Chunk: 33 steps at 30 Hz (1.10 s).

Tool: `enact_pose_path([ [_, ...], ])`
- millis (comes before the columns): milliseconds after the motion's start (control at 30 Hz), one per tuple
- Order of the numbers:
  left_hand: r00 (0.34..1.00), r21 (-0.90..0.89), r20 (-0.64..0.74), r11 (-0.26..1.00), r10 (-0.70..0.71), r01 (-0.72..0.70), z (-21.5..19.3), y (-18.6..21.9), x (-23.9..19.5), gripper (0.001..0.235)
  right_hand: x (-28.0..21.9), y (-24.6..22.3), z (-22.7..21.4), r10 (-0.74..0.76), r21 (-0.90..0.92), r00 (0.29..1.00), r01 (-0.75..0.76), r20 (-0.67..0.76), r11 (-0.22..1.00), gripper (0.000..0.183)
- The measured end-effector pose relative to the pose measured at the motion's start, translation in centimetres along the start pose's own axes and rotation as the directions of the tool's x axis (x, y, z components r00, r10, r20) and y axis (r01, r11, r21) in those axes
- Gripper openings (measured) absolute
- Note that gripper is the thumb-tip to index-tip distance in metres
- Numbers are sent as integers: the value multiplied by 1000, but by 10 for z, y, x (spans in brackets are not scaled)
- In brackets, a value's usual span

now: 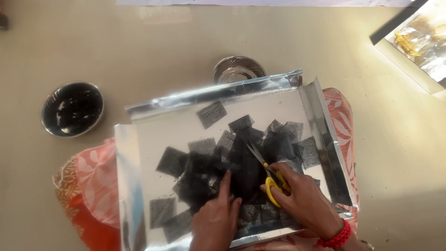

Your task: Cutting black mesh fabric into small squares using scissors.

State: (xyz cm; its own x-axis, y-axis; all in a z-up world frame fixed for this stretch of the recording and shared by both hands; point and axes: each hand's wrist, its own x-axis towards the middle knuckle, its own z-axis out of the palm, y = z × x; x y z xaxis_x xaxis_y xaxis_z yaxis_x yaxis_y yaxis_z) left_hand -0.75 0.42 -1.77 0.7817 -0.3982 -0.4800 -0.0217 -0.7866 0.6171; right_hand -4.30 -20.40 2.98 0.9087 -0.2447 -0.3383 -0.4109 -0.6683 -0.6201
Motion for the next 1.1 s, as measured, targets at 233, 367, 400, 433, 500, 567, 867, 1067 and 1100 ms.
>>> enact_pose_path([
  [233, 996, 11, 74, 999, -45, 44, -15, 3, -9, 67, -3, -18, -12, 18, 44, 998, -20, 56, 999, 50],
  [367, 1000, -64, -2, 998, 7, -7, -12, 1, -9, 70, -2, -19, -6, 78, -50, 993, -74, 89, 996, 45],
  [400, 1000, -65, -7, 998, 0, 0, -12, 2, -9, 70, -2, -18, -5, 84, -58, 993, -79, 83, 995, 47],
  [433, 1000, -67, -7, 998, 6, -6, -11, 0, -8, 70, -1, -19, -4, 86, -61, 993, -81, 78, 995, 47],
  [500, 1000, -85, -4, 996, -19, 19, -8, -1, -5, 71, -1, -18, -4, 95, -72, 992, -89, 81, 993, 48],
  [567, 1000, -58, -2, 998, -22, 22, -10, 0, -5, 70, 0, -15, -3, 99, -74, 992, -93, 84, 993, 48],
  [867, 1000, -15, -12, 999, -29, 29, -2, -10, -3, 66, -5, -17, -6, 84, 117, 990, -98, 117, 988, 39],
  [1067, 999, -54, -37, 998, -21, 19, -5, -6, -5, 68, -5, 0, -48, 104, 736, 926, -353, 362, 578, 40],
  [1100, 999, -69, -50, 998, -8, 5, -6, -5, -6, 68, -5, 1, -57, 40, 842, 949, -296, 313, 451, 44],
])
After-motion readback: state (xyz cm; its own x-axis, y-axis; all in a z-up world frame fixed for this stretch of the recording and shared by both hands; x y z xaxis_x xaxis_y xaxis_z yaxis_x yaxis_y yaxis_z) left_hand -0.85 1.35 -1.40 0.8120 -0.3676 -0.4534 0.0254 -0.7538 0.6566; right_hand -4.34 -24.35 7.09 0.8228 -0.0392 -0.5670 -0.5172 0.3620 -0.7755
